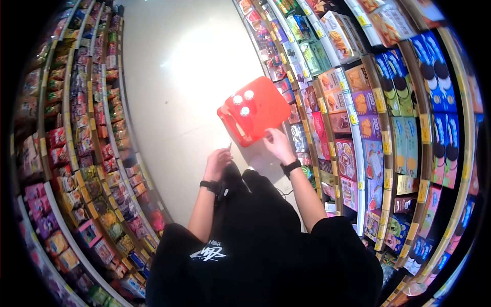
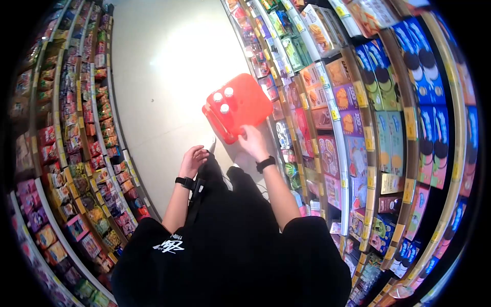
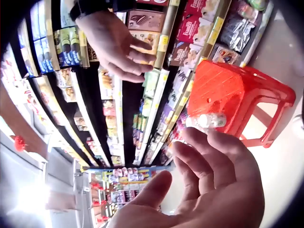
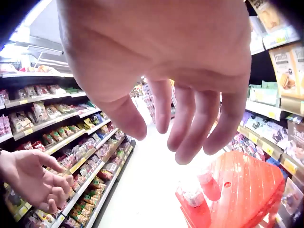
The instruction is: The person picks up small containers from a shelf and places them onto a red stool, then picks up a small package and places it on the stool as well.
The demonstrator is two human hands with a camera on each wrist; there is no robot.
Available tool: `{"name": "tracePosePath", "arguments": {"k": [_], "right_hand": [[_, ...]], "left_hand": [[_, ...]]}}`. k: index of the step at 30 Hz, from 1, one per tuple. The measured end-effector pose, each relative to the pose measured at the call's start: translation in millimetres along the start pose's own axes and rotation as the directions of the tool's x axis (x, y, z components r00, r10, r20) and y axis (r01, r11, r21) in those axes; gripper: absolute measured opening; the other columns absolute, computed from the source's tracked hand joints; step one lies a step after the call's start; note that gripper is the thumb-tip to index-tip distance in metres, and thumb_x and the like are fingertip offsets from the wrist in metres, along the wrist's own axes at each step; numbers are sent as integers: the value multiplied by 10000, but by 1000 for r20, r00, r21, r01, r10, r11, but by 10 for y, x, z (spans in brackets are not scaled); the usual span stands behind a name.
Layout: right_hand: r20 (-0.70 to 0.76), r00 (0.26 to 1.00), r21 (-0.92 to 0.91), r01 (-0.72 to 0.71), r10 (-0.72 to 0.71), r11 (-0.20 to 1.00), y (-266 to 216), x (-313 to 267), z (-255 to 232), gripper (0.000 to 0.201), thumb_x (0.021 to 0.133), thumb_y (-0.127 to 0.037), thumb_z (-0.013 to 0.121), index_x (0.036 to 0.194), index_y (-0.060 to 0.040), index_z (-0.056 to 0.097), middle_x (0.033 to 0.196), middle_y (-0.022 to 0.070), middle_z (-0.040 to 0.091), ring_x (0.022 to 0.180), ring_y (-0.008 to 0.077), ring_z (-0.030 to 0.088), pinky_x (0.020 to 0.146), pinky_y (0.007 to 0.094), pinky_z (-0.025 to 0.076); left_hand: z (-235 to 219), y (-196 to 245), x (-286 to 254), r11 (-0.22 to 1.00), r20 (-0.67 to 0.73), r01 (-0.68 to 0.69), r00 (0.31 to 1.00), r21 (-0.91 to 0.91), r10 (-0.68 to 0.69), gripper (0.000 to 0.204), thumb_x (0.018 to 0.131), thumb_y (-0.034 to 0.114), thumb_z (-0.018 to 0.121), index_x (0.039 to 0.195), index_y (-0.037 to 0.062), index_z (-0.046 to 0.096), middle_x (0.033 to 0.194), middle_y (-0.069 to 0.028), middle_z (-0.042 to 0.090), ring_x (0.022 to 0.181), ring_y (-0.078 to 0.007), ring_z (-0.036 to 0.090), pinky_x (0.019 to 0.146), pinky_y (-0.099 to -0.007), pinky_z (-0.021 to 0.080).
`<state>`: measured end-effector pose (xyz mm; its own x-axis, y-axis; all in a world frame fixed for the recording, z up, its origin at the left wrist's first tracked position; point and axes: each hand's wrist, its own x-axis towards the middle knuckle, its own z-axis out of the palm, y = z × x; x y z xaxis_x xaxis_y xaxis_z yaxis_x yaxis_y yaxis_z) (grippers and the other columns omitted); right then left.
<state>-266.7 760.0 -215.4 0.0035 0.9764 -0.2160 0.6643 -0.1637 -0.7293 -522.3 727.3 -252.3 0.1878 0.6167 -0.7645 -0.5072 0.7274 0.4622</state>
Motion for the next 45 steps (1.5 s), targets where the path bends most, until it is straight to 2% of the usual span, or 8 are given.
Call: {"name": "tracePosePath", "arguments": {"k": [9, 15, 18, 29, 36, 39, 42, 45], "right_hand": [[85, 985, -260, -123, 149, 958, 147, 873, 897, 566, 769, -159, 651, 1292, -79, 453, 1233, 201, 458, 1061, 393, 547, 892, 440, 471], [-7, 983, -239, -181, 185, 954, 274, 1309, 1214, 536, 784, -147, 654, 1280, -77, 466, 1188, 200, 477, 1048, 391, 551, 876, 439, 474], [-31, 985, -228, -173, 171, 958, 369, 1373, 1286, 465, 785, -148, 665, 1218, -62, 517, 1115, 195, 514, 1038, 382, 552, 870, 433, 470], [-154, 981, -244, -155, 120, 957, 436, 1492, 1321, 360, 745, -129, 691, 1068, -33, 563, 1027, 176, 571, 950, 356, 582, 803, 409, 484], [-216, 922, -77, -345, 322, 936, 195, 968, 789, 369, 732, -201, 710, 1036, -15, 614, 922, 180, 629, 820, 305, 645, 725, 376, 515], [-229, 901, 18, -375, 369, 927, 125, 659, 604, 395, 781, -212, 713, 1093, 10, 617, 870, 91, 670, 727, 120, 624, 672, 268, 505], [-265, 872, 46, -416, 412, 908, -10, 349, 481, 392, 781, -234, 733, 1079, -1, 631, 807, 65, 668, 706, 115, 622, 657, 257, 502], [-375, 830, 160, -380, 413, 911, -165, 59, 394, 317, 795, -187, 725, 1041, -5, 641, 785, 57, 661, 655, 88, 613, 592, 231, 489]], "left_hand": [[-132, 125, 1592, 993, 73, -32, 997, 110, 24, 450, 902, 389, 513, 1190, 48, 563, 1170, -86, 621, 1099, -171, 569, 876, -372, 423], [147, 57, 2247, 983, 77, 76, 993, 165, -90, 716, 914, 552, 412, 1394, 22, 384, 1437, -104, 405, 1346, -212, 329, 1035, -437, 294], [153, -23, 2428, 989, 38, 79, 996, 128, -84, 721, 909, 559, 429, 1387, 19, 399, 1432, -107, 422, 1351, -213, 350, 1034, -463, 316], [205, -63, 2454, 974, 111, 197, 972, 112, -209, 792, 913, 599, 387, 1425, -1, 315, 1483, -111, 336, 1378, -226, 297, 1065, -436, 283], [345, 183, 2004, 931, 161, 317, 925, 181, -346, 691, 921, 555, 417, 1362, 23, 413, 1355, -95, 479, 1252, -212, 435, 1004, -405, 351], [432, 302, 1726, 913, 253, 340, 885, 225, -391, 623, 930, 515, 423, 1326, 36, 446, 1294, -82, 521, 1159, -206, 504, 956, -377, 385], [683, 648, 1284, 875, 117, 387, 893, 291, -434, 560, 901, 463, 484, 1274, 45, 475, 1193, -112, 566, 1029, -219, 567, 888, -335, 447], [700, 599, 1189, 847, 179, 362, 872, 390, -455, 548, 886, 454, 505, 1248, 44, 483, 1169, -141, 572, 1012, -240, 575, 873, -344, 466]]}}
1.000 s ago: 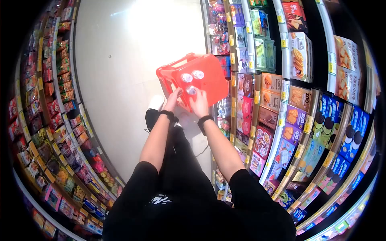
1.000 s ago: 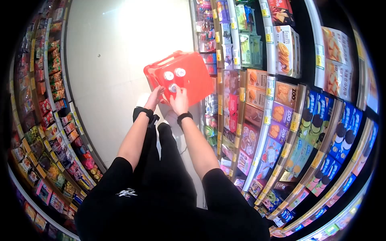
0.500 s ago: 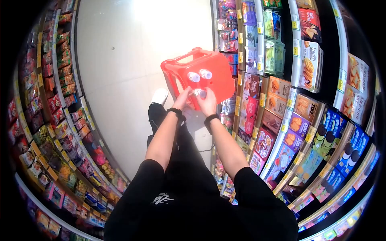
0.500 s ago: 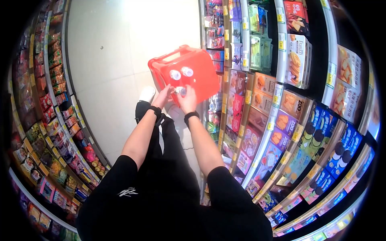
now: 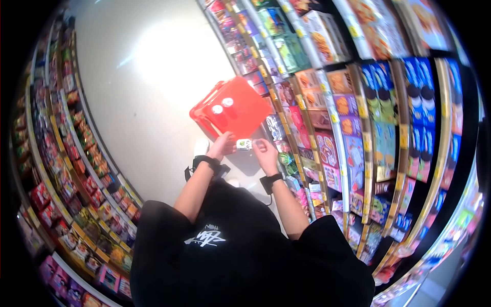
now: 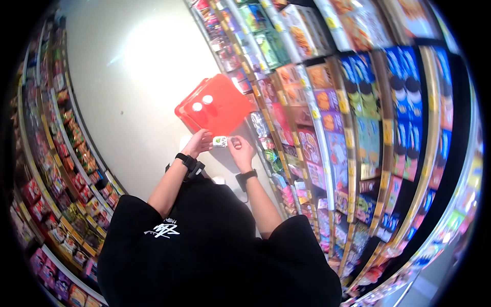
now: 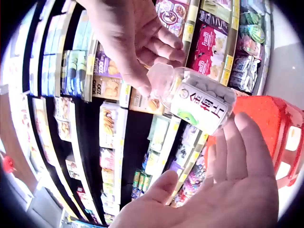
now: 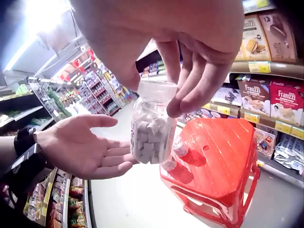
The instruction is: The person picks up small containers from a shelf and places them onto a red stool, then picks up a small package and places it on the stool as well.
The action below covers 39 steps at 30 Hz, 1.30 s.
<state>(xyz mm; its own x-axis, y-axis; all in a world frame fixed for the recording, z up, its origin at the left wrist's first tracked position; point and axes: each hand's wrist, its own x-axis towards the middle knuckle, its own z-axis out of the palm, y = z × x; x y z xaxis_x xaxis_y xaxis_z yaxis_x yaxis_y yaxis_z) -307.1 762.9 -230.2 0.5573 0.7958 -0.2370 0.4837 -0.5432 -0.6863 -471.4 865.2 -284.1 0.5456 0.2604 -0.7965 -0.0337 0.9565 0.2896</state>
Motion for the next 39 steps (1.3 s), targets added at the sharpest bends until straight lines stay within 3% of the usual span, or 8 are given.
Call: {"name": "tracePosePath", "arguments": {"k": [9, 10, 11, 13, 15, 25, 31, 39], "right_hand": [[-419, 903, 307, 44, 93, 951, 110, -1069, -875, 248, 793, -163, 729, 983, -20, 658, 768, 51, 637, 626, 99, 609, 591, 243, 500], [-415, 904, 267, 9, 106, 964, 233, -1272, -956, 258, 790, -164, 730, 989, -18, 656, 798, 67, 637, 642, 107, 611, 606, 252, 506], [-425, 897, 229, -22, 121, 973, 337, -1420, -1035, 268, 787, -165, 731, 995, -16, 653, 827, 82, 636, 659, 114, 613, 621, 262, 511], [-615, 778, 299, 75, 132, 951, 471, -1830, -1145, 298, 778, -158, 729, 1028, -18, 644, 854, 101, 632, 694, 151, 623, 639, 283, 516], [-710, 682, 302, 70, 175, 951, 570, -2222, -1302, 315, 772, -148, 728, 1047, -22, 640, 859, 107, 631, 714, 170, 627, 647, 293, 519], [-914, 279, 310, 11, 295, 951, 965, -3908, -1793, 359, 760, -138, 708, 1094, -50, 612, 953, 122, 615, 800, 264, 624, 692, 333, 516], [-956, 30, 289, -59, 291, 956, 1166, -4754, -1865, 295, 749, -84, 712, 1020, -35, 606, 987, 132, 622, 829, 268, 618, 682, 338, 521], [-911, -241, 387, -216, 335, 896, 1351, -5442, -1703, 262, 752, -35, 716, 987, -10, 602, 955, 126, 629, 842, 229, 630, 652, 300, 563]], "left_hand": [[821, -416, -314, 970, 305, -36, 952, 240, -40, 344, 926, 343, 439, 1095, 59, 538, 1045, -140, 622, 985, -262, 590, 925, -378, 446], [863, -516, -259, 972, 503, -16, 857, 234, -107, 286, 927, 313, 432, 988, 59, 550, 842, -50, 594, 810, -204, 581, 823, -340, 459], [923, -681, -131, 978, 744, 175, 637, 117, -203, 232, 919, 283, 428, 880, 74, 522, 686, 26, 455, 645, -147, 480, 694, -302, 420], [1408, -924, -588, 941, 454, 119, 852, 317, -261, 205, 901, 274, 429, 854, 84, 491, 665, 36, 384, 624, -138, 431, 662, -300, 398], [1674, -1204, -698, 838, 318, 93, 898, 538, -304, 361, 903, 333, 446, 1049, 19, 550, 943, -77, 631, 904, -260, 605, 905, -389, 469], [2481, -2684, -1143, 632, 419, 67, 695, 772, -585, 459, 892, 326, 487, 1156, -43, 551, 1071, -155, 621, 976, -308, 598, 945, -435, 462], [2746, -3576, -1339, 465, 366, 90, 495, 881, -788, 422, 965, 288, 413, 1164, -66, 529, 1077, -174, 609, 991, -318, 595, 884, -422, 479], [3014, -4441, -1798, 238, 202, 42, 395, 970, -896, 473, 909, 309, 474, 1166, -85, 525, 1147, -221, 597, 1052, -330, 583, 957, -444, 436]]}}
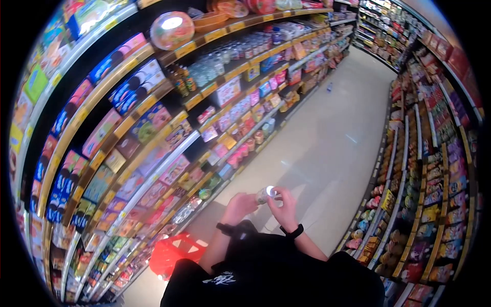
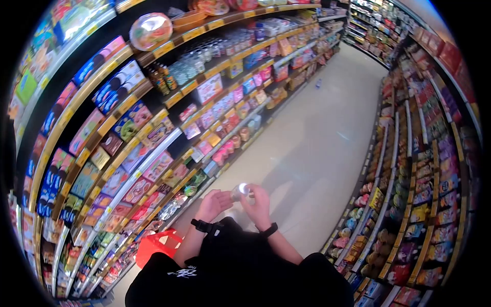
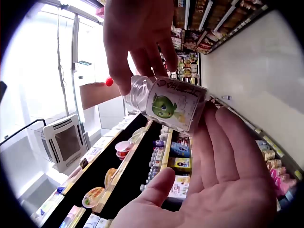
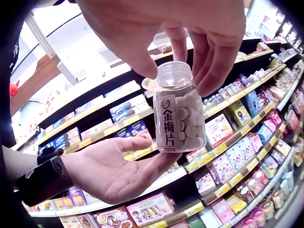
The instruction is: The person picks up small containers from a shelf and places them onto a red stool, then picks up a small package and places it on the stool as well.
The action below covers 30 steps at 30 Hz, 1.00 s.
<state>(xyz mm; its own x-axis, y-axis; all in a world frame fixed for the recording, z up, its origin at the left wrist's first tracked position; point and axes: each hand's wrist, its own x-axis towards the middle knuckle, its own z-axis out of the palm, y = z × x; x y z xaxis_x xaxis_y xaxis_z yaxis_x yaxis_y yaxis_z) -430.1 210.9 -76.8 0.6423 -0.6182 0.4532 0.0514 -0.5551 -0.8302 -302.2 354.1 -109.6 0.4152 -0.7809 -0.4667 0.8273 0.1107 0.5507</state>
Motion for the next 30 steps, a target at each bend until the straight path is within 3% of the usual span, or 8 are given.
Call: {"name": "tracePosePath", "arguments": {"k": [8, 11, 15, 20, 22, 24, 26, 30], "right_hand": [[-105, 994, -88, -38, 29, 995, 187, 316, -246, 268, 746, -9, 710, 991, -8, 602, 988, 122, 618, 860, 224, 623, 655, 297, 561], [-145, 989, -152, -24, 2, 988, 244, 543, -279, 272, 744, -6, 708, 994, -9, 601, 999, 122, 619, 866, 223, 623, 656, 297, 561], [-166, 986, -159, -57, 30, 986, 363, 976, -299, 323, 721, -14, 730, 1016, -25, 600, 1001, 134, 623, 889, 266, 612, 688, 334, 539], [-107, 994, -140, -43, 28, 989, 473, 1763, -172, 333, 714, -6, 732, 1019, -22, 600, 1016, 139, 624, 889, 269, 615, 695, 332, 540], [-64, 997, -187, 40, -53, 982, 598, 2086, -49, 336, 712, -5, 733, 1021, -24, 603, 1032, 139, 625, 880, 276, 617, 704, 327, 540], [-46, 996, -197, 69, -79, 978, 637, 2445, 78, 339, 713, -6, 734, 1026, -31, 605, 1038, 139, 629, 878, 277, 619, 708, 325, 540], [-19, 997, -211, 73, -79, 975, 631, 2734, 156, 343, 714, -8, 735, 1031, -37, 607, 1043, 138, 632, 875, 279, 621, 711, 323, 539], [46, 988, -158, 155, -150, 975, 713, 3342, 352, 348, 717, -10, 736, 1040, -51, 614, 1038, 134, 646, 882, 262, 634, 710, 322, 544]], "left_hand": [[173, 47, 728, 991, 141, 133, 981, 7, -133, 488, 921, 335, 438, 1167, -73, 543, 1097, -212, 634, 1030, -312, 610, 961, -430, 451], [367, 214, 997, 981, 98, 175, 978, 81, -183, 490, 923, 334, 437, 1159, -82, 544, 1109, -220, 628, 1038, -317, 607, 970, -437, 446], [676, 535, 1340, 980, 160, 189, 967, 58, -196, 493, 924, 328, 434, 1165, -90, 535, 1131, -227, 616, 1053, -320, 599, 982, -439, 438], [788, 959, 1743, 993, 181, 118, 976, 19, -120, 526, 934, 333, 390, 1210, -100, 503, 1190, -235, 586, 1106, -316, 575, 1002, -433, 423], [715, 1119, 2013, 996, 182, 94, 979, -11, -90, 531, 937, 343, 381, 1220, -90, 504, 1193, -225, 589, 1116, -312, 571, 1011, -433, 412], [682, 1230, 2239, 991, 212, 5, 977, -132, 24, 516, 937, 341, 387, 1215, -74, 518, 1198, -204, 594, 1112, -301, 573, 1007, -427, 410], [734, 1418, 2379, 990, 252, -77, 962, -118, 105, 505, 936, 341, 393, 1211, -60, 530, 1197, -185, 600, 1097, -291, 579, 992, -420, 416], [790, 1801, 2664, 977, 190, -162, 964, -141, 187, 488, 937, 327, 400, 1199, -62, 533, 1188, -176, 602, 1067, -276, 590, 965, -420, 436]]}}
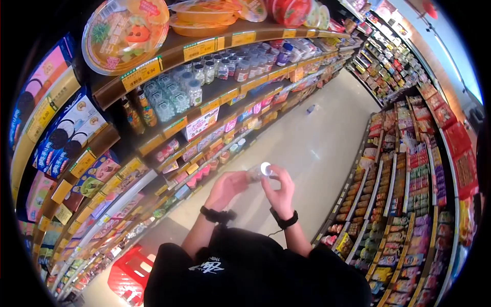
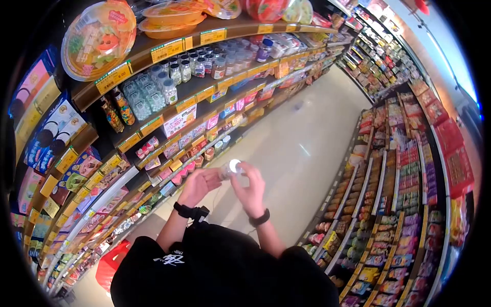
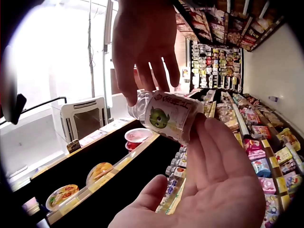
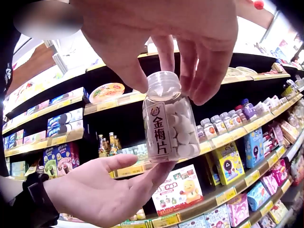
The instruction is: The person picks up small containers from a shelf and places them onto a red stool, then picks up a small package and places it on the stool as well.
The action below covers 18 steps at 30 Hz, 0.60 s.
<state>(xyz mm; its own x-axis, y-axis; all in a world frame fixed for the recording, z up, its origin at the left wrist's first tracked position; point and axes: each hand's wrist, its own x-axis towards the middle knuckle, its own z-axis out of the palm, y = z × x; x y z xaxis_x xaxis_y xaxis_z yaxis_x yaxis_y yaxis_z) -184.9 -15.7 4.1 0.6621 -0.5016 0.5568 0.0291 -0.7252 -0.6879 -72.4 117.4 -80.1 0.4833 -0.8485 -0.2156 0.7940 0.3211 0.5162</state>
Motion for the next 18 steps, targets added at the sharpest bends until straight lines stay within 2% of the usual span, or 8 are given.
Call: {"name": "tracePosePath", "arguments": {"k": [5, 9, 12, 14, 16, 17, 18], "right_hand": [[39, 999, 105, 30, -34, 994, 51, 516, 237, 317, 714, -6, 735, 1007, -41, 620, 1048, 129, 645, 903, 252, 637, 705, 309, 549], [115, 990, 234, 58, -87, 971, 112, 913, 420, 314, 716, 4, 719, 1011, -37, 617, 1064, 134, 636, 924, 267, 628, 725, 317, 534], [127, 970, 317, 161, -210, 935, 310, 1253, 622, 318, 711, 2, 714, 1013, -36, 619, 1075, 142, 629, 933, 283, 618, 741, 325, 516], [169, 968, 336, 118, -183, 934, 302, 1475, 677, 315, 708, -3, 711, 1007, -35, 620, 1069, 147, 629, 923, 291, 612, 745, 326, 506], [148, 945, 376, 220, -293, 900, 288, 1765, 796, 314, 711, -4, 710, 1011, -31, 619, 1062, 148, 630, 922, 292, 614, 744, 330, 508], [146, 939, 419, 227, -311, 879, 291, 1877, 859, 310, 717, -11, 709, 1012, -23, 617, 1057, 149, 631, 936, 301, 616, 750, 333, 509], [151, 937, 449, 218, -314, 867, 307, 1975, 938, 310, 717, -11, 709, 1012, -23, 617, 1057, 149, 631, 936, 301, 616, 750, 333, 509]], "left_hand": [[56, 348, 195, 995, -7, -63, 998, -77, 63, 494, 929, 319, 416, 1238, -58, 497, 1200, -169, 592, 1067, -277, 585, 962, -420, 438], [80, 531, 369, 978, -51, -175, 984, -112, 170, 524, 912, 329, 442, 1266, -56, 468, 1235, -169, 567, 1107, -279, 562, 986, -426, 420], [162, 749, 528, 953, -86, -272, 961, -133, 263, 541, 898, 325, 463, 1282, -56, 450, 1264, -176, 540, 1148, -286, 533, 1021, -431, 392], [207, 771, 597, 940, -106, -304, 951, -155, 290, 551, 893, 322, 473, 1291, -57, 439, 1281, -180, 523, 1173, -289, 514, 1041, -432, 375], [234, 904, 728, 893, -141, -393, 918, -219, 370, 576, 887, 317, 483, 1313, -64, 409, 1327, -190, 474, 1229, -297, 464, 1073, -435, 337], [260, 973, 764, 883, -99, -423, 906, -201, 412, 591, 892, 320, 471, 1328, -70, 385, 1351, -188, 447, 1266, -303, 431, 1089, -436, 317], [306, 1042, 795, 878, -122, -443, 896, -182, 427, 591, 892, 320, 471, 1328, -70, 385, 1351, -188, 447, 1266, -303, 431, 1089, -436, 317]]}}
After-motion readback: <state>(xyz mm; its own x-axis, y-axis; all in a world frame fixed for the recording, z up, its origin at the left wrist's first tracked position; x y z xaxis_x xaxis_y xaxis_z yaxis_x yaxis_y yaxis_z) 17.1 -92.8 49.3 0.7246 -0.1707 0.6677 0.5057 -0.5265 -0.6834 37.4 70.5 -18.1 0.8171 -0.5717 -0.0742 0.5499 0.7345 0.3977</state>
